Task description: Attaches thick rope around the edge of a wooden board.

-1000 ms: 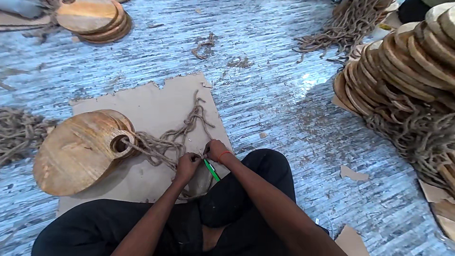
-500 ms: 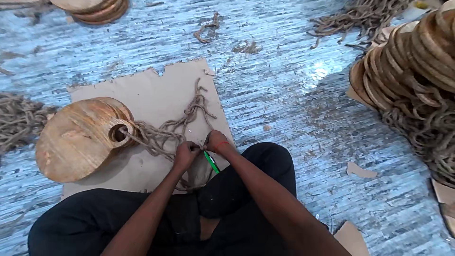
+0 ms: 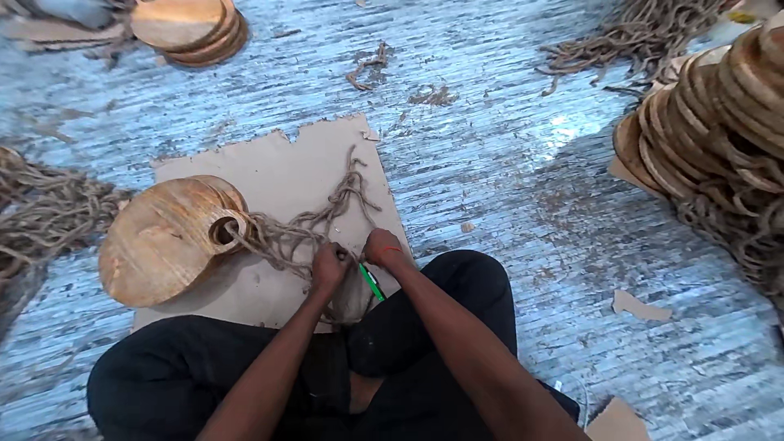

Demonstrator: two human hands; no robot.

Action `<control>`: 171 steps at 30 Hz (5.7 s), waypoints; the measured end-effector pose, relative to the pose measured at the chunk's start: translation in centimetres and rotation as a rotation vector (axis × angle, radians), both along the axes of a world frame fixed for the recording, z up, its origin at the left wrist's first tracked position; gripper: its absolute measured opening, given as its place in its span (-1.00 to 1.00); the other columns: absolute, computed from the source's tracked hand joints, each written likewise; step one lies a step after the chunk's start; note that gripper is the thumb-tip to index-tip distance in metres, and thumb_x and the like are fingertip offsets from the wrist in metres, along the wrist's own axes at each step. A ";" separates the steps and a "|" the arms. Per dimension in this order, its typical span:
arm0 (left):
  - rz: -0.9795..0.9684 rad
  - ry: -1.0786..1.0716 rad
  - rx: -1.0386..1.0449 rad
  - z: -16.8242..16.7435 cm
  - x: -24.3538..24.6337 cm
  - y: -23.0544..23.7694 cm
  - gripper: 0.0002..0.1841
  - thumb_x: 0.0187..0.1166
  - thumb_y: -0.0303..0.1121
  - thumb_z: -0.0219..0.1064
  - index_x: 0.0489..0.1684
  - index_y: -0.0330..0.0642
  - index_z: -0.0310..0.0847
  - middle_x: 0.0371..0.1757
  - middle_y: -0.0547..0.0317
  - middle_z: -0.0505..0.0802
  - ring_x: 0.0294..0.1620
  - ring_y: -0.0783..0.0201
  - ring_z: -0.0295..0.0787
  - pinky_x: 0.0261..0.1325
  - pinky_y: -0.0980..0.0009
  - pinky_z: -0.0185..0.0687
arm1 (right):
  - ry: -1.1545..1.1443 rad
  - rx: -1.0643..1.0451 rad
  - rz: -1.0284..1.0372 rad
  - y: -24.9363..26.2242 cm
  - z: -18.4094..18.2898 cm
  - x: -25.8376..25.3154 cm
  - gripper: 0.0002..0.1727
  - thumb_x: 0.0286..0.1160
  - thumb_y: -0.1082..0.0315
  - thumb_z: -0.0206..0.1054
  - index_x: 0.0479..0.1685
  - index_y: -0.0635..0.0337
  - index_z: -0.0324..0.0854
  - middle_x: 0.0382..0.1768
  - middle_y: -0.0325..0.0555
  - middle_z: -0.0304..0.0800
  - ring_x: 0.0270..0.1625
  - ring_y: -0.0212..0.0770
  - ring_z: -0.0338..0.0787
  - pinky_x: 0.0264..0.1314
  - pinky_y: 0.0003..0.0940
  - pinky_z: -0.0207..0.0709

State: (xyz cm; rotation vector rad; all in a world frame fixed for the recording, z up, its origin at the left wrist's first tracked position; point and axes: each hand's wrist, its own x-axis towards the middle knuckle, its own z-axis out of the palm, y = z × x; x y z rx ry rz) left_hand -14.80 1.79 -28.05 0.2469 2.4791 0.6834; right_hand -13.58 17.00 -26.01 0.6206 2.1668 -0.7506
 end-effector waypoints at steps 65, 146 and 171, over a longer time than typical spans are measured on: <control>0.136 -0.288 0.340 1.3 0.3 -1.9 -0.74 0.79 -0.29 0.24 0.08 -0.31 0.75 -0.08 -0.02 0.87 -0.17 0.19 0.79 0.02 0.19 0.69 | 0.459 -0.218 -0.042 1.5 -0.9 3.9 -0.70 0.52 0.17 0.54 -0.06 0.26 0.81 -0.22 0.19 0.86 -0.16 0.17 0.84 -0.04 0.26 0.65; 0.310 -0.096 0.418 3.9 -0.9 -2.5 -0.61 0.76 -0.36 0.24 0.46 -0.38 0.47 0.11 -0.21 0.81 0.02 0.00 0.79 0.17 0.04 0.69 | 0.445 -0.108 -0.406 2.1 1.1 2.6 -0.46 0.79 0.03 0.26 0.46 0.31 0.52 0.12 0.40 0.77 0.18 0.38 0.77 0.21 0.38 0.57; -0.160 -0.058 0.449 6.4 -5.7 -3.4 -0.70 0.55 -0.42 0.49 0.21 -0.20 0.68 -0.15 -0.09 0.84 -0.45 0.11 0.82 -0.34 0.11 0.84 | 1.195 -0.244 -0.079 0.3 -0.1 3.1 -0.62 0.43 0.29 0.56 0.22 0.17 0.80 0.43 0.09 0.66 0.19 -0.03 0.82 0.19 -0.05 0.78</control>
